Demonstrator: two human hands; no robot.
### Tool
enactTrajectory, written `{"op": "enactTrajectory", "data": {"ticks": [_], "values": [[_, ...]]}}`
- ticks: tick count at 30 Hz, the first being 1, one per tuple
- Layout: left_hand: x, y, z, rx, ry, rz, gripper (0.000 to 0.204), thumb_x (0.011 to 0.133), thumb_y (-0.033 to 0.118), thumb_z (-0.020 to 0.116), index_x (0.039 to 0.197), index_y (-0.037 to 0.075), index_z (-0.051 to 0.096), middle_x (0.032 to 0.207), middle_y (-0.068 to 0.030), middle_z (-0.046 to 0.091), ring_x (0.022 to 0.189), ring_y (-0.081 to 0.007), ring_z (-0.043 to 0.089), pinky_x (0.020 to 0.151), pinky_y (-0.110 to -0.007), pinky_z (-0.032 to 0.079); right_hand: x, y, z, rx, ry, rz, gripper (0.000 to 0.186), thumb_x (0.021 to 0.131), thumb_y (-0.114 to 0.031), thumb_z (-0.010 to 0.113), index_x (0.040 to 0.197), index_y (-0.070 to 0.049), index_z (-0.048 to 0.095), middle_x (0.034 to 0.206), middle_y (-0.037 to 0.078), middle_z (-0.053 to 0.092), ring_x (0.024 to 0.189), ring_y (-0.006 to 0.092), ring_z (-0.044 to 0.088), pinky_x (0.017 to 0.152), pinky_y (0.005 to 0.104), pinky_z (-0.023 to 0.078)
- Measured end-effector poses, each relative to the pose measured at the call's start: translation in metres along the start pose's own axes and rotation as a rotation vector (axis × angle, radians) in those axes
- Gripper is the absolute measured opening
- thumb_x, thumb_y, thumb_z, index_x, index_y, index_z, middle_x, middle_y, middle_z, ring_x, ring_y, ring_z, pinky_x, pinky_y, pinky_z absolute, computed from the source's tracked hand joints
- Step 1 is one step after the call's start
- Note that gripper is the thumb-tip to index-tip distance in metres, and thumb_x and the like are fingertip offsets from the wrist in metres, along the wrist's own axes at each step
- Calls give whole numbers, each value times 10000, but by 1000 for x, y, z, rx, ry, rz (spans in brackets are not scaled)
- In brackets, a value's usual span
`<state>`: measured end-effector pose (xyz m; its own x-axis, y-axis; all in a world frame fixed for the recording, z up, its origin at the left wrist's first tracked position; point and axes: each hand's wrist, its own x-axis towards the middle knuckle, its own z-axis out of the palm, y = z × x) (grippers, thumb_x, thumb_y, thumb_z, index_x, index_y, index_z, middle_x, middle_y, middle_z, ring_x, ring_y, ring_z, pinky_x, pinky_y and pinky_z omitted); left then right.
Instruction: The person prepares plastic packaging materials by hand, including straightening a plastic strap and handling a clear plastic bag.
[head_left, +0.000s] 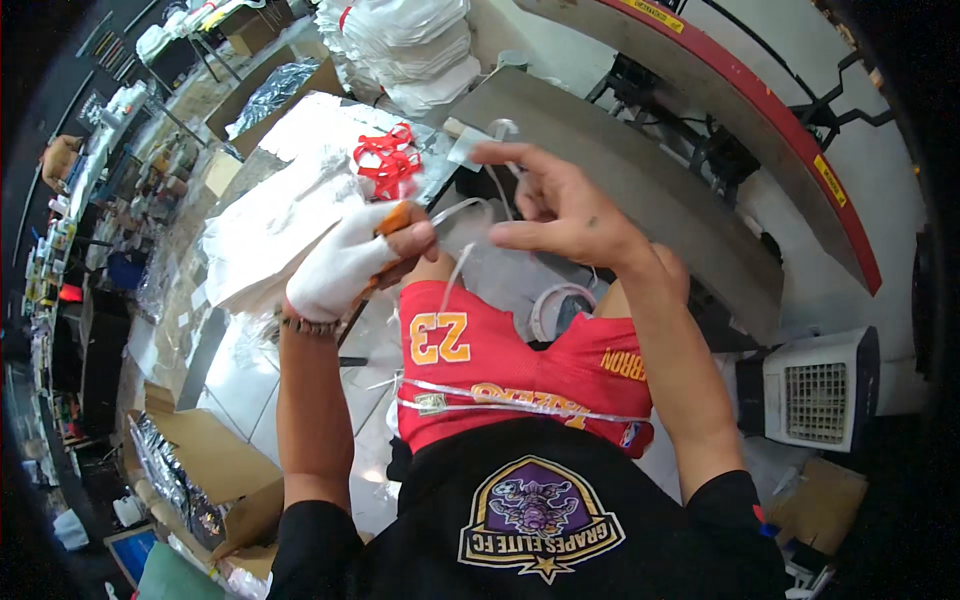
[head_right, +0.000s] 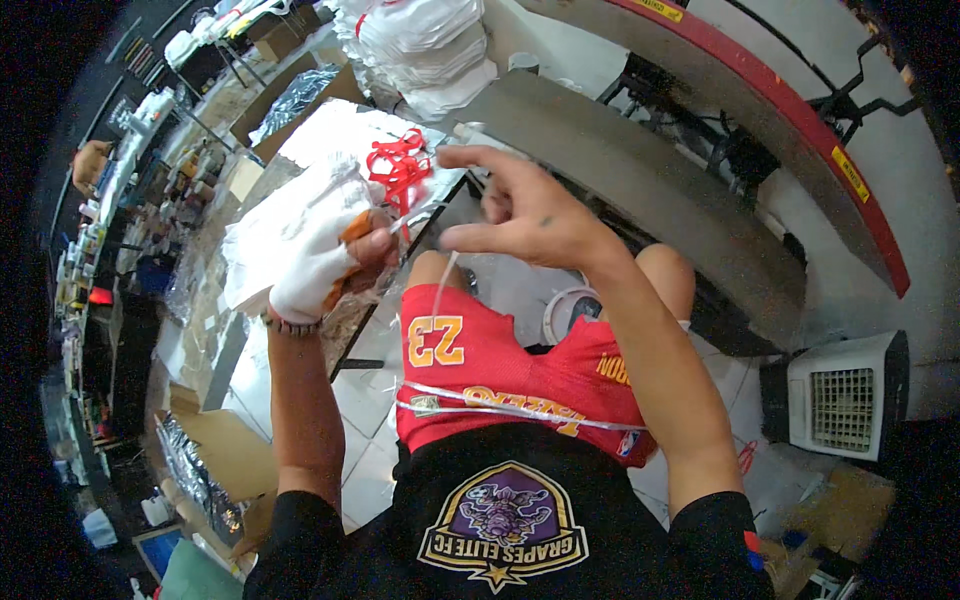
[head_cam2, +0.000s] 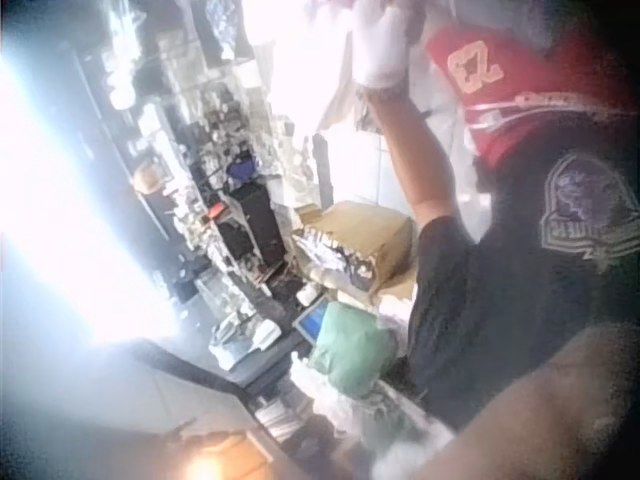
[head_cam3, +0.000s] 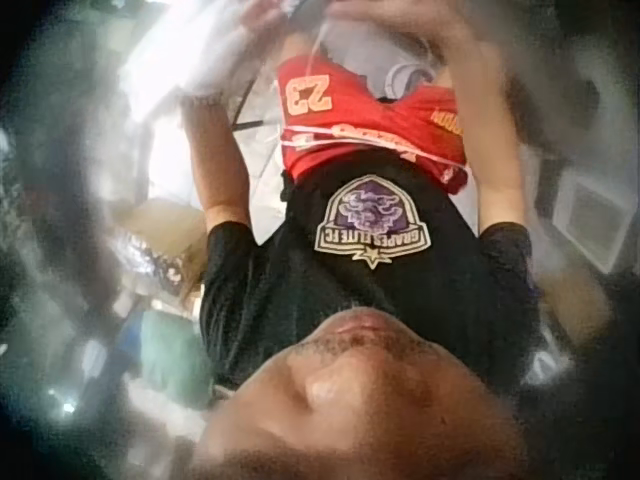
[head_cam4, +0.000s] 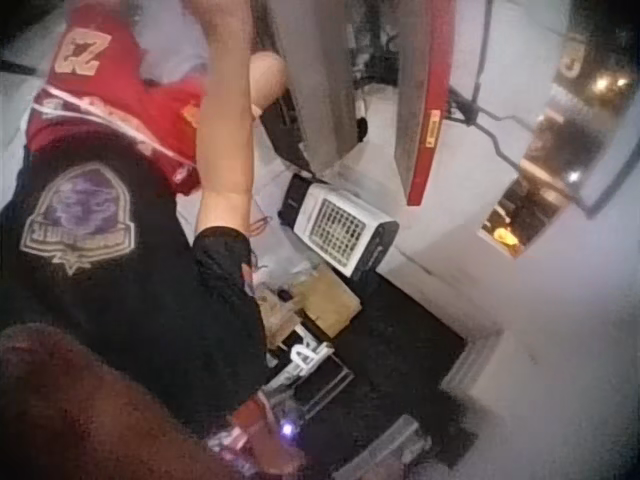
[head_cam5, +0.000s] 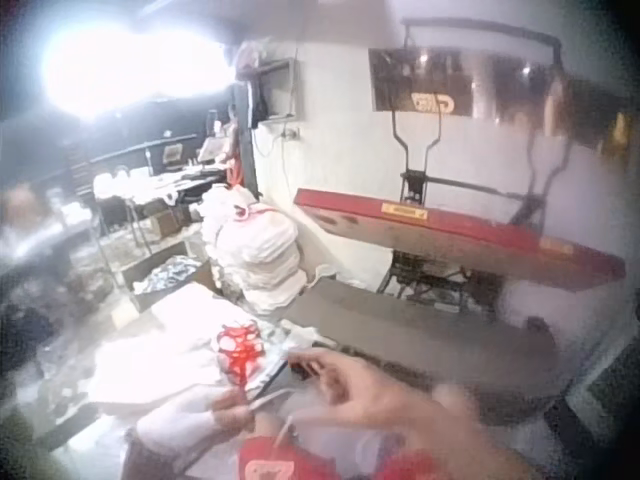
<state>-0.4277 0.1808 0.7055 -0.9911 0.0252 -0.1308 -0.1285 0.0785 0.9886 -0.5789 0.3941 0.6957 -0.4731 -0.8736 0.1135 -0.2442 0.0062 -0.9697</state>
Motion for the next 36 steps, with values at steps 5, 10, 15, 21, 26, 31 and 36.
{"op": "enactTrajectory", "data": {"ticks": [5, 10, 15, 21, 26, 31, 36], "values": [[-8, 31, -5, 48, -20, 71, 257, 853, 261, 706, 825, 33, 592, 632, 18, 505, 515, -46, 441, 441, -208, 306, 10, 5, 7, -46, 130, -92, 196, 862, -189, 688, 968, -24, 682, 791, -6, 633, 602, 41, 468, 545, 218, 387], [-31, -17, -70, 377, 119, -33, 148, 788, 116, 719, 843, 14, 627, 787, -37, 628, 715, -100, 586, 666, -254, 488, -38, -16, -111, 363, 472, -84, 201, 913, -210, 618, 1071, -85, 623, 692, -78, 459, 556, -3, 383, 476, 151, 285], [-41, -98, -95, 615, 278, 150, 154, 825, 125, 662, 858, 7, 568, 848, -49, 636, 818, -149, 593, 794, -298, 476, -70, -6, -191, 54, 680, 13, 249, 951, -199, 581, 1153, -55, 563, 687, -73, 392, 536, 11, 304, 454, 170, 242], [-49, -104, -84, -449, 222, -179, 173, 842, 148, 653, 890, 54, 517, 960, -90, 587, 873, -161, 512, 741, -292, 432, -86, -18, -220, -117, 346, 67, 303, 923, -165, 617, 1197, -55, 549, 736, -64, 440, 551, 4, 317, 464, 163, 252], [-51, -100, -93, -213, 228, 272, 135, 816, 111, 636, 844, 56, 516, 1091, -171, 610, 1078, -242, 575, 935, -367, 456, -83, -22, -173, -312, 434, 250, 201, 882, -168, 660, 1049, -58, 642, 785, -55, 541, 594, -5, 387, 479, 157, 262], [-48, -152, -143, -656, 292, 326, 122, 852, 130, 595, 837, 87, 483, 1094, -144, 628, 1086, -262, 596, 940, -423, 456, -60, 1, -120, -241, 442, 258, 155, 875, -234, 670, 940, -94, 666, 791, -49, 586, 589, -9, 428, 475, 150, 279], [-9, -112, -52, 559, 923, 133, 610, 785, 239, 748, 1274, 2, 471, 1260, -161, 537, 1130, -276, 524, 921, -381, 460, -53, 17, -67, 0, 434, 197, 87, 872, -149, 674, 894, -75, 634, 753, -32, 593, 569, -14, 438, 478, 149, 303]]}}
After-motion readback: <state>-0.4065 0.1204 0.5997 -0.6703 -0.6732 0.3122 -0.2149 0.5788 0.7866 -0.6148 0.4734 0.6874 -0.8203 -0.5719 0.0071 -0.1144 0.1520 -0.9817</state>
